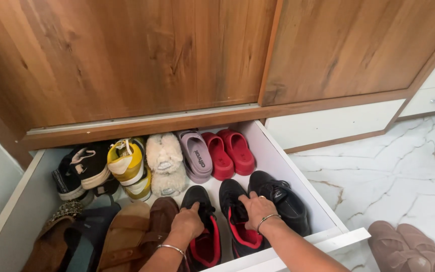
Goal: Cleaning and organizing various pairs of shoes into a wardrobe drawer.
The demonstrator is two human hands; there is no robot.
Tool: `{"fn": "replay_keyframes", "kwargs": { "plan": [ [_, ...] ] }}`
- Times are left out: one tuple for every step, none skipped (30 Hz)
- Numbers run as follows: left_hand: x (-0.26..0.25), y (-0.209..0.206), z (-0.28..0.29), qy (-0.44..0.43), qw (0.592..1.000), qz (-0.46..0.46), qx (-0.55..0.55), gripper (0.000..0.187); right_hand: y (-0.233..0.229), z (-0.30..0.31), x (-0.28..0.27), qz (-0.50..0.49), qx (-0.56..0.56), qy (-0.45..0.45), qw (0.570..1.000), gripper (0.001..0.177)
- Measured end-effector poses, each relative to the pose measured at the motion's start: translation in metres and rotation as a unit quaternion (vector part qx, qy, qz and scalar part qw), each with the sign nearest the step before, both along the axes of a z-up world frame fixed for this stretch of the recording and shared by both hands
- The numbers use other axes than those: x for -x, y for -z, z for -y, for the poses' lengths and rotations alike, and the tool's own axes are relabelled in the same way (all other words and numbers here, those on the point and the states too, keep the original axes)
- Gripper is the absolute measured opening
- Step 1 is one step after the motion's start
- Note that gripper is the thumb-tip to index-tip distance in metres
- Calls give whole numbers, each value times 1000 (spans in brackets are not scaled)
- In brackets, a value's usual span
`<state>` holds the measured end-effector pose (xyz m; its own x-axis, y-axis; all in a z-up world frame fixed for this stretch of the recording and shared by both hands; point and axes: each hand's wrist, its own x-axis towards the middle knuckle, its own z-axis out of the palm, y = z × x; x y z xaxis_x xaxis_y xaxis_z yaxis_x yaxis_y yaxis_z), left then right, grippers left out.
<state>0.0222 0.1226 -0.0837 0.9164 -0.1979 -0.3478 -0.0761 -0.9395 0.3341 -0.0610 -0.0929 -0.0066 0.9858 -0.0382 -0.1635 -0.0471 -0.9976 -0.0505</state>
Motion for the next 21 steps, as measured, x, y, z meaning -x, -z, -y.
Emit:
{"fn": "replay_keyframes", "kwargs": {
  "plan": [
    [12, -26, 1, -1, 1000, -2, -1, 75, -3, -3, 0, -2, -1, -1, 1000, 91],
    [23, -52, 2, 3, 1000, -6, 1, 76, -7, -5, 0, 8, -8, -3, 1000, 84],
    [34, -78, 4, 7, 1000, -9, 3, 78, -10, -7, -1, 18, -15, -7, 1000, 77],
    [34, -88, 7, 6, 1000, -9, 3, 78, -7, -8, -5, 17, -16, -7, 1000, 77],
    [35, -97, 11, 9, 1000, -20, -4, 81, -4, -7, -8, 67, -46, -33, 996, 67],
    [37, -106, 14, 11, 999, -31, -12, 84, -1, -7, -10, 117, -76, -58, 989, 58],
    [24, -78, 14, 11, 999, -32, -12, 84, 2, -11, -14, 116, -77, -58, 989, 58],
    [11, -50, 14, -4, 999, -40, -23, 84, 5, -14, -17, 139, -87, -78, 983, 52],
    [-5, -24, 17, -17, 998, -45, -33, 83, 5, -15, -23, 164, -95, -97, 977, 47],
    [-15, -6, 17, -16, 998, -43, -31, 83, 5, -15, -25, 167, -94, -97, 977, 47],
    [-22, 16, 16, -28, 999, -21, -21, 73, 8, -17, -24, 163, -98, -100, 977, 45],
    [-28, 38, 15, -41, 999, 1, -10, 64, 11, -18, -22, 158, -103, -104, 976, 43],
    [-25, 43, 21, -41, 999, 0, -10, 64, 12, -18, -21, 157, -103, -105, 977, 43],
    [-23, 48, 28, -42, 999, 25, 8, 55, 12, -18, -21, 142, -106, -102, 979, 44],
    [-24, 52, 32, -46, 997, 52, 25, 47, 11, -19, -23, 128, -110, -102, 980, 45],
    [-24, 43, 28, -49, 997, 51, 25, 47, 12, -17, -25, 127, -110, -105, 980, 45],
    [-22, 35, 29, -56, 997, 42, 45, 45, 14, -13, -23, 121, -109, -96, 982, 47],
    [-19, 28, 29, -63, 995, 33, 65, 44, 16, -8, -21, 115, -107, -87, 984, 49],
    [-19, 34, 19, -65, 995, 30, 62, 44, 20, -9, -21, 112, -110, -88, 984, 49],
    [-19, 40, 10, -101, 985, -33, 136, 49, 23, -9, -21, 110, -110, -95, 983, 50],
    [-27, 40, 5, -131, 964, -90, 212, 56, 21, -6, -26, 116, -105, -100, 983, 50]
  ]
}}
